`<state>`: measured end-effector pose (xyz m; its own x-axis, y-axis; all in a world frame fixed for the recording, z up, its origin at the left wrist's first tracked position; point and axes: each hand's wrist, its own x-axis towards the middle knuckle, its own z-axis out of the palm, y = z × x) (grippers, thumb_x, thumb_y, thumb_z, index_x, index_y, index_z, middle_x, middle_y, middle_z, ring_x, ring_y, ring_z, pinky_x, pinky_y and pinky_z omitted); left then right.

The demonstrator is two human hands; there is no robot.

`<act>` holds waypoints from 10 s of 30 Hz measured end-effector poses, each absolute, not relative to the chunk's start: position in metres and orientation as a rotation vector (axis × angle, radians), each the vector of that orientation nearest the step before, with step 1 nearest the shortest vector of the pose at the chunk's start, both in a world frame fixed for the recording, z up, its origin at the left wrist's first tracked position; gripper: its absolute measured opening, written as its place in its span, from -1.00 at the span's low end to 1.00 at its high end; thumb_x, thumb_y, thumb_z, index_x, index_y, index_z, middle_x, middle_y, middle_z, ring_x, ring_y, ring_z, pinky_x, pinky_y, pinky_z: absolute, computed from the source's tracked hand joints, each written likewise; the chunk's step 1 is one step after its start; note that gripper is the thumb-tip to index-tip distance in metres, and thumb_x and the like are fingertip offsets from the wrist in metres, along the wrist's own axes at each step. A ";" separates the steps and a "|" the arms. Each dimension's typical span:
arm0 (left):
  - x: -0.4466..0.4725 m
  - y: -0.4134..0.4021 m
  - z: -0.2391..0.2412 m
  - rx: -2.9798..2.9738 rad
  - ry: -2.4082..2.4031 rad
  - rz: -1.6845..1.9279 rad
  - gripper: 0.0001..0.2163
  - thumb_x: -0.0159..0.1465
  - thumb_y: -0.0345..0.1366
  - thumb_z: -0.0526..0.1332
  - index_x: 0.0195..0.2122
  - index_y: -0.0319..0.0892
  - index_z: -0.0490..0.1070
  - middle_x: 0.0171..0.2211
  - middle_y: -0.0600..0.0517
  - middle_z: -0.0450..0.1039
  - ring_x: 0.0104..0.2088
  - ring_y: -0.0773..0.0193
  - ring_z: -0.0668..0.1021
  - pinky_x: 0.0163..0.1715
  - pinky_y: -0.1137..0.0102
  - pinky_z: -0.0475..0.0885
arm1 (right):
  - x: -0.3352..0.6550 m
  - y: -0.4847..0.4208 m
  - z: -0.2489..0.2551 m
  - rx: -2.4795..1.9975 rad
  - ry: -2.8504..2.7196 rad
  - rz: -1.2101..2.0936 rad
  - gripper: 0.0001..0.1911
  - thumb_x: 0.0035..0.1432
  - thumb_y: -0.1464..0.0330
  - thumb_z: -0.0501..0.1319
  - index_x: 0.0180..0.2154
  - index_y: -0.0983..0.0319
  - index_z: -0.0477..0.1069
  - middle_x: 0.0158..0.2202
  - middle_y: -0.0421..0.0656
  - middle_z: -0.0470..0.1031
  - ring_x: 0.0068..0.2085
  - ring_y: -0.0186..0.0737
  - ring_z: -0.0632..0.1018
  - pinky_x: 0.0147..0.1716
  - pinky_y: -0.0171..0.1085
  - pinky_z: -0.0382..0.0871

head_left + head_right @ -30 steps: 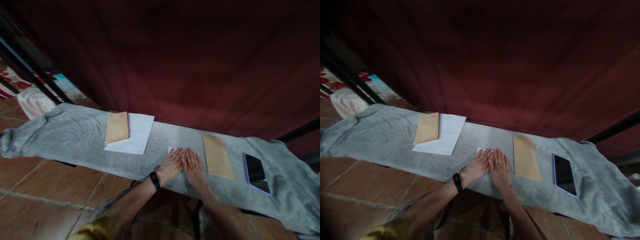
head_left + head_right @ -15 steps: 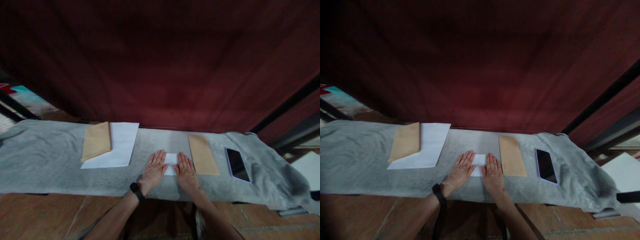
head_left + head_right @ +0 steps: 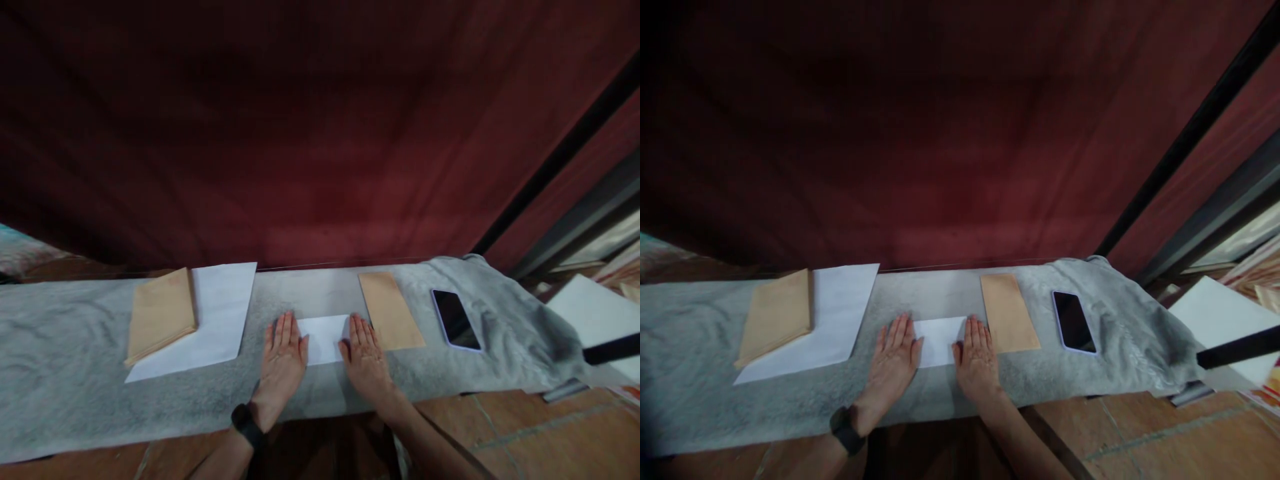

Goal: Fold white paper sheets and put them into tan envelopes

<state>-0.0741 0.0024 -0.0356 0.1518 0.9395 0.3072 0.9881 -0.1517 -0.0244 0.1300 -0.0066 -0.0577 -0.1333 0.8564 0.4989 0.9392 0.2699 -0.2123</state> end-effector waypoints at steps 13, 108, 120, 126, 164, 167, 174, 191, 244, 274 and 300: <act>-0.039 0.004 -0.057 -2.526 -1.633 -0.318 -0.42 0.40 -0.38 -0.10 0.45 -0.27 -0.10 0.41 -0.21 0.07 0.41 0.12 0.14 0.37 0.08 0.10 | 0.091 0.000 -0.048 -1.589 -2.198 0.147 -0.42 0.49 0.19 -0.19 0.36 0.33 0.15 0.38 0.00 0.20 0.38 -0.08 0.24 0.35 -0.04 0.14; -0.049 0.009 -0.032 -2.562 -1.743 -0.388 -0.40 0.48 -0.01 -0.14 0.39 -0.32 0.07 0.40 -0.24 0.09 0.42 0.07 0.13 0.38 0.02 0.05 | 0.126 0.011 -0.053 -1.691 -2.158 -0.161 -0.39 0.47 0.18 -0.07 0.35 0.42 0.14 0.36 0.14 0.21 0.35 0.07 0.28 0.30 0.05 0.12; -0.072 0.002 -0.040 -2.441 -1.860 -0.374 -0.26 0.41 0.16 -0.11 0.42 -0.32 -0.01 0.40 -0.27 0.08 0.40 0.01 0.18 0.37 0.04 0.07 | 0.131 0.000 -0.062 -1.623 -2.064 -0.271 -0.34 0.46 0.15 -0.06 0.40 0.44 0.00 0.35 0.23 0.20 0.33 0.10 0.31 0.28 0.08 0.19; -0.070 0.002 -0.038 -2.410 -1.871 -0.386 -0.27 0.41 0.16 -0.11 0.43 -0.28 -0.03 0.39 -0.25 0.11 0.40 -0.03 0.17 0.36 -0.03 0.05 | 0.128 -0.009 -0.052 -1.632 -2.111 -0.201 -0.34 0.45 0.21 -0.02 0.41 0.43 -0.05 0.39 0.18 0.14 0.37 0.07 0.25 0.30 0.06 0.17; -0.084 0.027 0.036 -2.453 -1.697 -1.032 -0.83 0.41 -0.37 0.09 -0.26 -0.10 0.45 -0.23 0.01 0.53 -0.17 0.16 0.53 -0.06 0.20 0.40 | 0.157 0.052 0.002 -1.328 -1.934 0.195 -0.73 0.36 0.37 0.08 -0.16 0.16 0.58 -0.20 -0.09 0.52 -0.12 -0.12 0.55 -0.07 -0.17 0.46; -0.089 0.020 0.046 -2.390 -1.461 -1.179 -0.86 0.42 -0.39 0.10 -0.21 -0.10 0.45 -0.12 -0.02 0.54 -0.06 0.15 0.53 0.04 0.15 0.36 | 0.165 0.049 0.020 -1.189 -1.868 0.098 -0.79 0.38 0.31 0.12 -0.16 0.15 0.54 -0.19 -0.11 0.49 -0.12 -0.12 0.53 -0.07 -0.13 0.46; -0.106 0.006 0.025 -2.756 -1.287 -0.662 -0.78 0.34 -0.53 0.11 -0.13 -0.11 0.44 0.03 -0.02 0.51 0.06 0.17 0.50 0.21 0.12 0.30 | 0.168 0.016 0.009 -1.106 -2.279 0.041 -0.79 0.35 0.49 0.10 -0.13 0.17 0.49 -0.15 -0.10 0.53 -0.09 -0.10 0.51 0.01 -0.04 0.38; -0.084 -0.005 0.005 -2.791 -1.577 -0.398 -0.65 0.44 -0.26 -0.01 0.20 -0.16 0.34 0.26 -0.12 0.36 0.25 0.11 0.40 0.26 0.13 0.28 | 0.153 -0.004 0.000 -1.284 -2.336 0.352 -0.72 0.40 0.39 0.03 -0.03 0.18 0.49 -0.04 -0.08 0.57 -0.02 -0.15 0.57 0.06 -0.12 0.45; -0.038 -0.016 -0.032 -2.652 -1.689 -0.238 -0.45 0.41 -0.32 -0.10 0.43 -0.28 -0.04 0.43 -0.19 0.04 0.45 0.07 0.01 0.39 -0.03 -0.04 | 0.100 -0.006 -0.048 -1.424 -2.289 0.165 -0.43 0.48 0.24 -0.17 0.40 0.30 0.04 0.40 0.05 0.16 0.40 -0.07 0.20 0.33 0.08 0.15; -0.075 -0.007 -0.029 -2.268 -1.895 -0.484 -0.45 0.45 -0.20 -0.09 0.40 -0.36 0.01 0.39 -0.30 0.11 0.42 -0.05 0.12 0.37 -0.08 0.04 | 0.127 -0.017 -0.051 -1.591 -2.239 -0.140 -0.35 0.46 0.15 -0.05 0.40 0.39 0.03 0.39 0.13 0.14 0.37 0.06 0.24 0.31 0.06 0.14; -0.046 -0.006 -0.032 -2.550 -1.703 -0.293 -0.42 0.45 0.01 -0.05 0.37 -0.24 0.14 0.41 -0.17 0.09 0.41 0.05 0.15 0.38 0.04 0.06 | 0.141 -0.021 -0.059 -1.577 -2.239 -0.244 -0.40 0.45 0.29 -0.03 0.40 0.40 0.01 0.38 0.09 0.18 0.37 -0.03 0.25 0.32 -0.02 0.17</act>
